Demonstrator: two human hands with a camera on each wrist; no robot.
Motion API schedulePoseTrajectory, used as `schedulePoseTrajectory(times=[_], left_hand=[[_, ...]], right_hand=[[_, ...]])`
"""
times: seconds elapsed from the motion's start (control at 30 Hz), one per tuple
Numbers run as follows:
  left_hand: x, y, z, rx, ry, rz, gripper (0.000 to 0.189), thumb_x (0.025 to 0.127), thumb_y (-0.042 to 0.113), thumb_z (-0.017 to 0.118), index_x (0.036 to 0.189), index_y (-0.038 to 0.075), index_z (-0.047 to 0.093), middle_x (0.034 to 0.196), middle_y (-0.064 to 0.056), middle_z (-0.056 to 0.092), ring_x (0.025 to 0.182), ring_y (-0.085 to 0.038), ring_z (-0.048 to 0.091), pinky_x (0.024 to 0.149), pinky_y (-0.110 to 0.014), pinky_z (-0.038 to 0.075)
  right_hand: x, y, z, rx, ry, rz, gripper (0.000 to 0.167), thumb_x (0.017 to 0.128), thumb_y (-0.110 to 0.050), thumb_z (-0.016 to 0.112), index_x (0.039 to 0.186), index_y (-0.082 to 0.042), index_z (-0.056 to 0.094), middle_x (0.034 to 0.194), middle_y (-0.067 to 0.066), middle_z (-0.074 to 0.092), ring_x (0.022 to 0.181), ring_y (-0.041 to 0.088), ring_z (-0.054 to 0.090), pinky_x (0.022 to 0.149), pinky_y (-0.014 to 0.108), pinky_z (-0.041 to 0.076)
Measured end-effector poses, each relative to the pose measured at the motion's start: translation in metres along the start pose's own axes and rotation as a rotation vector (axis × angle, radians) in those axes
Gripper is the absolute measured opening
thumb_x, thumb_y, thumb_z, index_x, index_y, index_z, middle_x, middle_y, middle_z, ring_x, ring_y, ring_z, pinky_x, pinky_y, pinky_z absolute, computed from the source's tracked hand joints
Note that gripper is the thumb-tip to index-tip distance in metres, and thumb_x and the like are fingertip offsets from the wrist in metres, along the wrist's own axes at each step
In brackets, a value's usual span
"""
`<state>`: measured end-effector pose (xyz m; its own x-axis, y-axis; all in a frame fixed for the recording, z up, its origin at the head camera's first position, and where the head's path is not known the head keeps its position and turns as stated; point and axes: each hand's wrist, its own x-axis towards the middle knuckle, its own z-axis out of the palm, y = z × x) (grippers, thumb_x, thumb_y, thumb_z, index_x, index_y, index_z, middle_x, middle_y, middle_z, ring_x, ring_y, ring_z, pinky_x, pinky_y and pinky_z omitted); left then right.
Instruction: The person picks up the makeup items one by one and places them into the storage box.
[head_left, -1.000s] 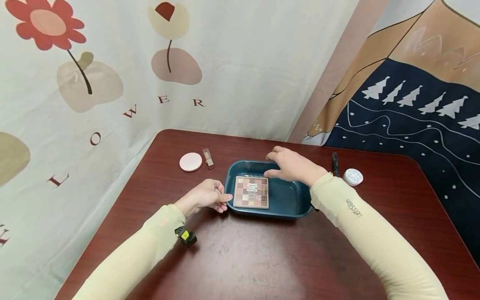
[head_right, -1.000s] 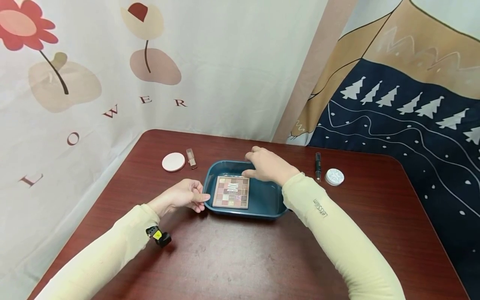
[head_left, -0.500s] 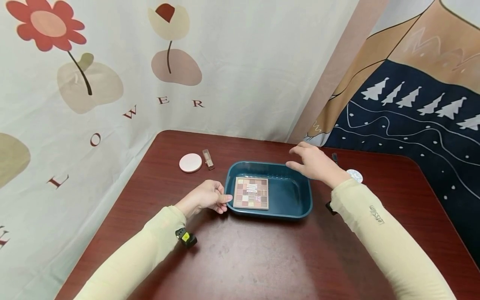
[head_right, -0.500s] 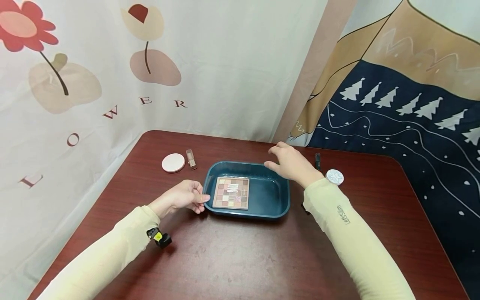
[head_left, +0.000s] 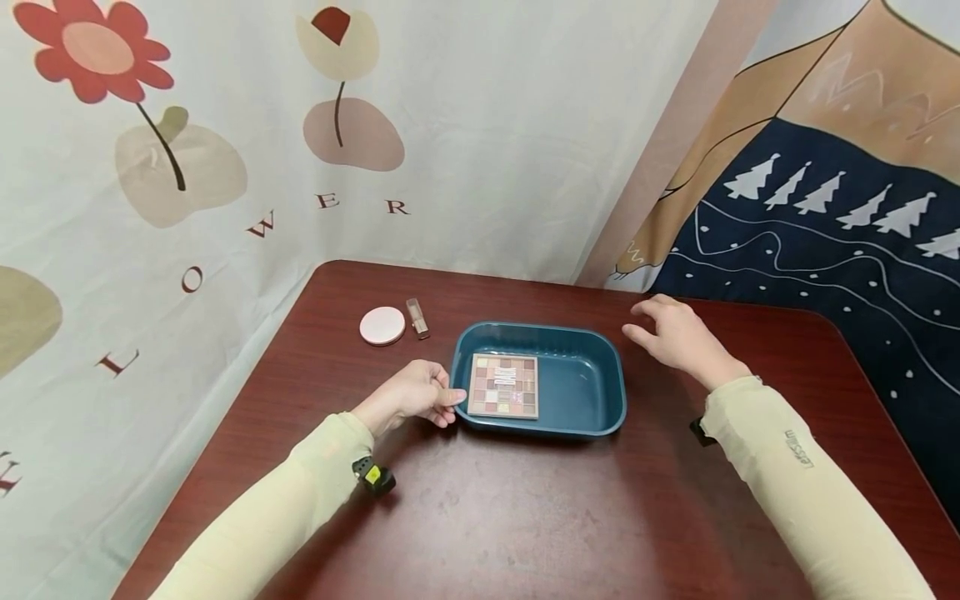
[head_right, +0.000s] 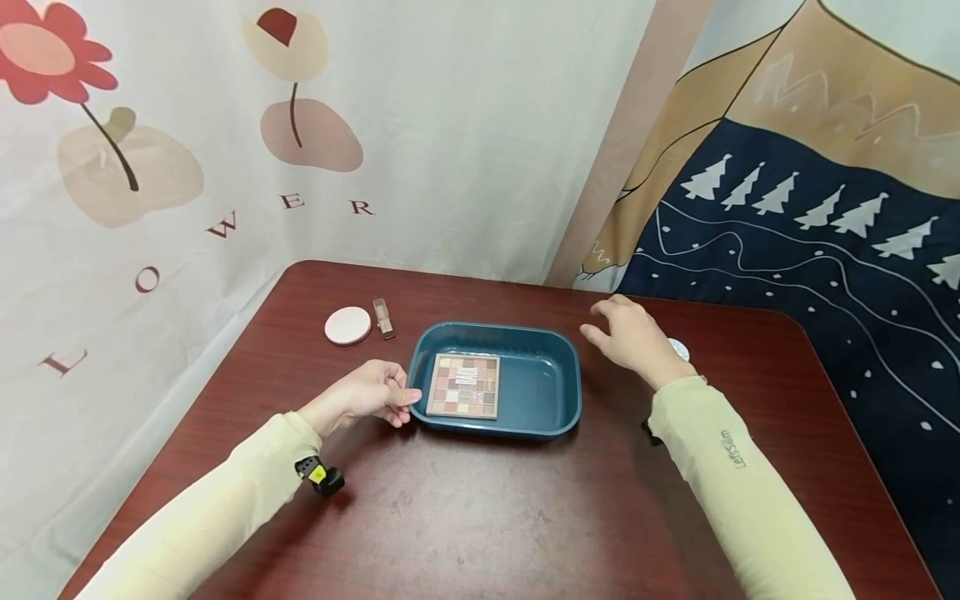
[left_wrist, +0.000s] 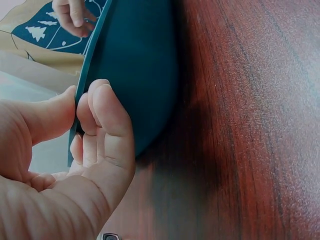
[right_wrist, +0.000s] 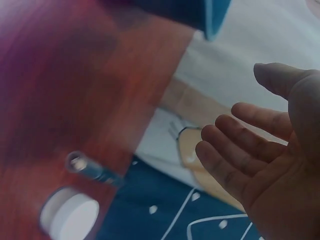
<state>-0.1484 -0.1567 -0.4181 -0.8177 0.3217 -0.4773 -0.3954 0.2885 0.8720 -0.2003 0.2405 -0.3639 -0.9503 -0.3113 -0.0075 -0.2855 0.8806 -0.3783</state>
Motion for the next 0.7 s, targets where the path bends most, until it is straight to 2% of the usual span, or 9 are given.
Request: schedulePoseTrajectory(times=[0.33, 0.53, 0.7], left_hand=[[0.001, 0.001, 0.001, 0.064, 0.018, -0.026, 0.021, 0.099, 0.003, 0.067, 0.087, 0.001, 0.05, 0.068, -0.01, 0.062, 0.057, -0.014, 0.064, 0.059, -0.029, 0.06], [0.002, 0.001, 0.001, 0.066, 0.018, -0.023, 0.021, 0.099, 0.003, 0.067, 0.088, 0.0, 0.05, 0.067, -0.01, 0.062, 0.057, -0.014, 0.064, 0.059, -0.029, 0.06], [0.003, 0.0, 0.0, 0.06, 0.013, -0.011, 0.021, 0.098, 0.002, 0.068, 0.089, 0.0, 0.05, 0.065, -0.01, 0.062, 0.057, -0.014, 0.064, 0.058, -0.028, 0.059]], right_hand=[[-0.01, 0.029, 0.008, 0.009, 0.044, 0.047, 0.042, 0.102, -0.02, 0.063, 0.129, 0.012, 0.061, 0.127, 0.034, 0.059, 0.106, 0.045, 0.059, 0.093, 0.061, 0.053], [-0.012, 0.043, 0.015, -0.006, 0.064, 0.093, 0.04, 0.101, -0.018, 0.062, 0.125, 0.015, 0.061, 0.118, 0.034, 0.06, 0.098, 0.044, 0.062, 0.087, 0.059, 0.055], [-0.014, 0.051, 0.018, -0.021, 0.071, 0.136, 0.04, 0.099, -0.017, 0.061, 0.122, 0.016, 0.061, 0.108, 0.033, 0.06, 0.093, 0.043, 0.059, 0.083, 0.059, 0.053]])
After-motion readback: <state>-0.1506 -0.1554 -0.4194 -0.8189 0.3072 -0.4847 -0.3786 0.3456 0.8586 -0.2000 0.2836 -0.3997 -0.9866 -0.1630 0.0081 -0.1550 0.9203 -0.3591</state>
